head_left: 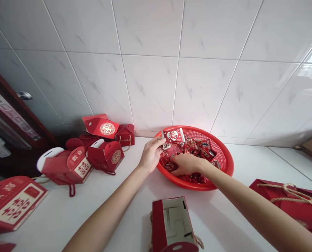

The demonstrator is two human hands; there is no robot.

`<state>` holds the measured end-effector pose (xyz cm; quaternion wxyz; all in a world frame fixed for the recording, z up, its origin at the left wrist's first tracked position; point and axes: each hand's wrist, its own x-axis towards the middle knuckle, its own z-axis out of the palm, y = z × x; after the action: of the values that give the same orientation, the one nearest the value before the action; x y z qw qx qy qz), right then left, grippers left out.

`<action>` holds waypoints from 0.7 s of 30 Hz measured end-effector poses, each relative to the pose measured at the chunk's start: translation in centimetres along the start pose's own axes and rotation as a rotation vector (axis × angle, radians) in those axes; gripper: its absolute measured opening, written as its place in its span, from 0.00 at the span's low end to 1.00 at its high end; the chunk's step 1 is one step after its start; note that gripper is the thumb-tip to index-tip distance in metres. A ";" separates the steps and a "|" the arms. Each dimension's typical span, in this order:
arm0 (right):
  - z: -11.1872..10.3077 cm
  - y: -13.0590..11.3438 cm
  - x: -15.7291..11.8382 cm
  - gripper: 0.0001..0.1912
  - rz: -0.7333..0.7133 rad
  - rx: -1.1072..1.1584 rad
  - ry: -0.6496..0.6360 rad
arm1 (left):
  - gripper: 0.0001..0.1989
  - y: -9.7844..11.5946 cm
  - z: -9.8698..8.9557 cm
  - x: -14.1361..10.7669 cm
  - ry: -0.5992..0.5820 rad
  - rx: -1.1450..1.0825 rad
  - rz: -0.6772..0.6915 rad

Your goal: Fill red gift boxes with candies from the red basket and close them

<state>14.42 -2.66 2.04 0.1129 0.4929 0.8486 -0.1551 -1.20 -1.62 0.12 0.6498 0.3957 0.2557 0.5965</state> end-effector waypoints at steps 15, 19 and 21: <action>-1.5 5.1 -1.5 0.13 0.483 -0.159 0.372 | 0.11 0.2 0.3 -0.1 -0.003 0.004 0.000; -1.7 3.6 -1.3 0.16 0.318 -0.154 0.426 | 0.11 0.2 0.3 -0.1 -0.008 0.002 0.013; -1.8 2.1 -0.8 0.17 0.191 -0.155 0.400 | 0.11 0.2 0.2 -0.1 -0.011 0.008 0.020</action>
<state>16.56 -1.70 3.65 -0.0058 0.5818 0.8130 0.0225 -1.14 -1.73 0.35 0.6436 0.4040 0.2506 0.5997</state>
